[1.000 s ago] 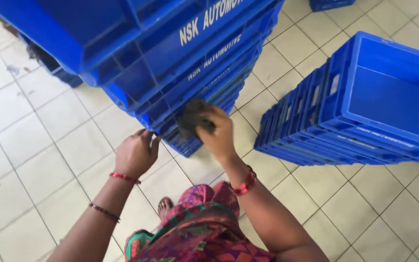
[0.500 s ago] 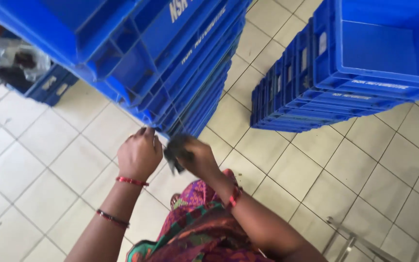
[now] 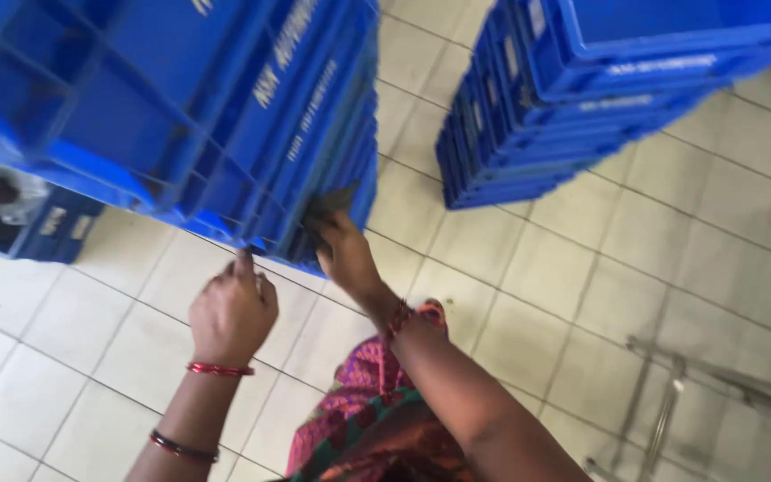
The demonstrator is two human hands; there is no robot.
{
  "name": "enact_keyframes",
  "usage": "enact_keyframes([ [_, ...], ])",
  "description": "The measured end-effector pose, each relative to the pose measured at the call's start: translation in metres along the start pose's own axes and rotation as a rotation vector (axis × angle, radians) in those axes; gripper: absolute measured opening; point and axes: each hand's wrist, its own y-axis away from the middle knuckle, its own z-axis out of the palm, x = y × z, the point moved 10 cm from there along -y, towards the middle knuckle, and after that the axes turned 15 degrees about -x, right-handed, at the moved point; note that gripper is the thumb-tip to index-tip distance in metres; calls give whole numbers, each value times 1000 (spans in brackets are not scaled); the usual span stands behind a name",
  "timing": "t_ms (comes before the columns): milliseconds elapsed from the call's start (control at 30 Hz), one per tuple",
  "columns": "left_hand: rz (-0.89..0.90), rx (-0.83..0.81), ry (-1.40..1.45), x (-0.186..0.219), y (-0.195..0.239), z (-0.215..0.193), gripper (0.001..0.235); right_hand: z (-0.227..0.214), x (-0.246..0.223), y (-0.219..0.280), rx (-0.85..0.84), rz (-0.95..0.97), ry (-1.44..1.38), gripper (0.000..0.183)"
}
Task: Cleaning the edges and interior of stacked blue plastic automotive crates using a cloth.
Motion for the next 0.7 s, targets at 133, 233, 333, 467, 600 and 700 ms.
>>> enact_keyframes([
  [133, 2, -9, 14, 4, 2, -2, 50, -1, 3, -5, -54, -64, -34, 29],
  [233, 19, 39, 14, 4, 1, -6, 53, 2, -7, -6, 1, -102, -143, 37],
  [333, 17, 21, -2, 1, 2, 1, 52, 4, 10, -8, 96, -44, -274, 38],
  [467, -13, -28, -24, 8, 2, -5, 48, -3, 42, -23, 24, -121, -257, 37],
  [600, -54, -73, -38, 10, -2, -8, 53, -52, 127, -49, 263, 242, -514, 28],
  [700, -40, -66, -46, 3, -5, 4, 45, -130, 78, -114, 435, 14, -72, 39],
])
